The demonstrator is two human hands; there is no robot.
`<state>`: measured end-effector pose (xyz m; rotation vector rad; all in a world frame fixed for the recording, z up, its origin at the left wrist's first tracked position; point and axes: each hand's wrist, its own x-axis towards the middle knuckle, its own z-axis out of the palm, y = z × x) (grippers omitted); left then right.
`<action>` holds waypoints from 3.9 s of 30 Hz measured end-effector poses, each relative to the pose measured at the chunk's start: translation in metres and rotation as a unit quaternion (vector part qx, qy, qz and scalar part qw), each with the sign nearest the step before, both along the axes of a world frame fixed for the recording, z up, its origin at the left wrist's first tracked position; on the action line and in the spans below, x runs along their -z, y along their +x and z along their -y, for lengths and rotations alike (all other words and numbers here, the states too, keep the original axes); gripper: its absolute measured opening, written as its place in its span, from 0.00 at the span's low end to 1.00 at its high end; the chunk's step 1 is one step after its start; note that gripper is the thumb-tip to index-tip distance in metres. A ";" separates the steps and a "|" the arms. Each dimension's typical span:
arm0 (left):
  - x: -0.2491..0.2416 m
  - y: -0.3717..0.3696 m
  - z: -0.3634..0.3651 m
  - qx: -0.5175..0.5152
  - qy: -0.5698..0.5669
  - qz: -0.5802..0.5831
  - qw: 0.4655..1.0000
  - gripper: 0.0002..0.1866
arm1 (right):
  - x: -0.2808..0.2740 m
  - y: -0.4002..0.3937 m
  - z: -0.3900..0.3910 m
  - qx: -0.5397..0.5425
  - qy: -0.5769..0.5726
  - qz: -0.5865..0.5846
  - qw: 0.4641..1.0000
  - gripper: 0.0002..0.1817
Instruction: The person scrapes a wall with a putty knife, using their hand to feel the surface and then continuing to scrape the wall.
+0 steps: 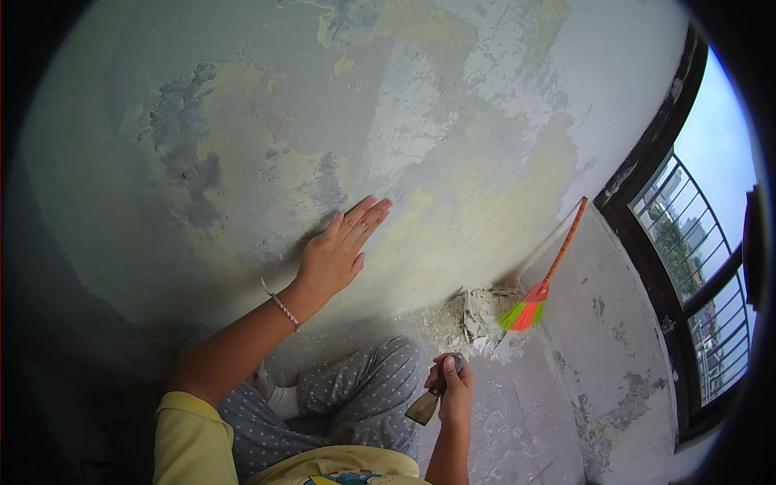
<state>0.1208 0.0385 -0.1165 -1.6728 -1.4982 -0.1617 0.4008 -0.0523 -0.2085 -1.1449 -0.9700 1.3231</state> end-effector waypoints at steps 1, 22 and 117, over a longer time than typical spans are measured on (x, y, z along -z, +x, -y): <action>0.011 -0.004 0.003 0.045 -0.032 0.020 0.998 0.41 | 0.000 -0.002 0.000 -0.007 0.004 -0.019 1.000 0.17; 0.159 -0.167 0.079 -0.007 0.178 0.017 0.984 0.23 | -0.201 -0.174 -0.142 -0.083 0.456 -0.252 0.849 0.22; 0.160 -0.161 0.066 0.035 0.269 0.070 0.960 0.13 | -0.175 -0.183 -0.140 -0.041 0.577 -0.165 0.799 0.17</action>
